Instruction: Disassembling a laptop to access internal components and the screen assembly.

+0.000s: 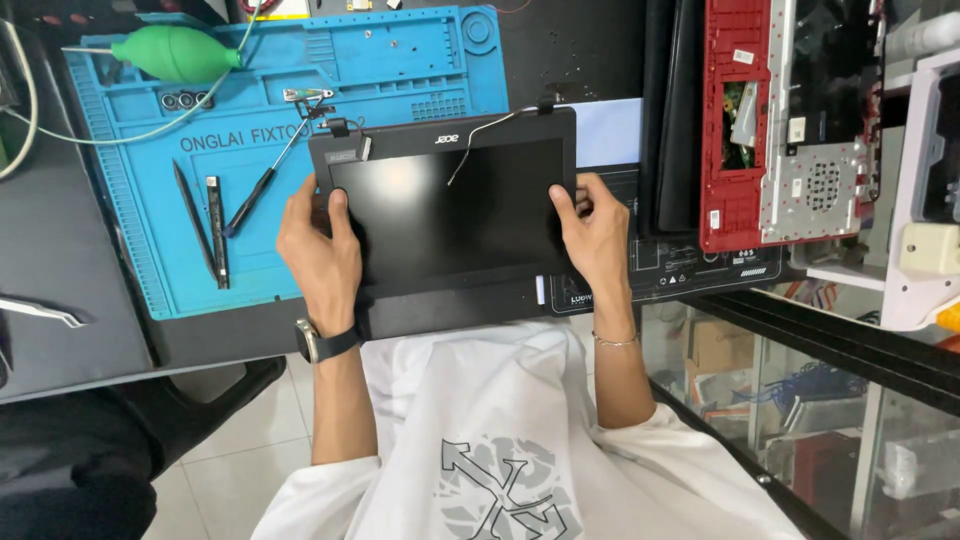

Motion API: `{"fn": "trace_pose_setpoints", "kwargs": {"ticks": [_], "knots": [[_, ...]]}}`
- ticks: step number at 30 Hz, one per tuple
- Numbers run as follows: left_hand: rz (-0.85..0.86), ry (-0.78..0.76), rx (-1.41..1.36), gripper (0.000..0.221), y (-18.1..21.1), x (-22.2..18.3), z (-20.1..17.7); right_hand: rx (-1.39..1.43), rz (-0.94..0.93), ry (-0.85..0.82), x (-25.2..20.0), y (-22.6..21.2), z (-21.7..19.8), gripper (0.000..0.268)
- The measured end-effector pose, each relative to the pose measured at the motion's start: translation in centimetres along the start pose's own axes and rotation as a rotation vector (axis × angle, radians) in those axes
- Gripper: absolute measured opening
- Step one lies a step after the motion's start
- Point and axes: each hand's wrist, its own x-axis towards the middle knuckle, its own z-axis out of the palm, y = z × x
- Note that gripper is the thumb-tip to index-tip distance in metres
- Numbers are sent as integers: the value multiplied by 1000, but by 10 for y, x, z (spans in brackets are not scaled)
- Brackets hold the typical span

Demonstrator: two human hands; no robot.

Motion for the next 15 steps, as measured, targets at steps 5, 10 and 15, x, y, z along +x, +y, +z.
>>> {"fn": "trace_pose_setpoints", "kwargs": {"ticks": [5, 10, 15], "knots": [[53, -39, 38, 31, -7, 21, 7, -58, -61, 74, 16, 1, 7, 23], [130, -67, 111, 28, -15, 36, 9, -144, -101, 163, 20, -5, 13, 27], [165, -89, 214, 25, -2, 51, 4, -146, -76, 149, 20, -4, 19, 28]]}}
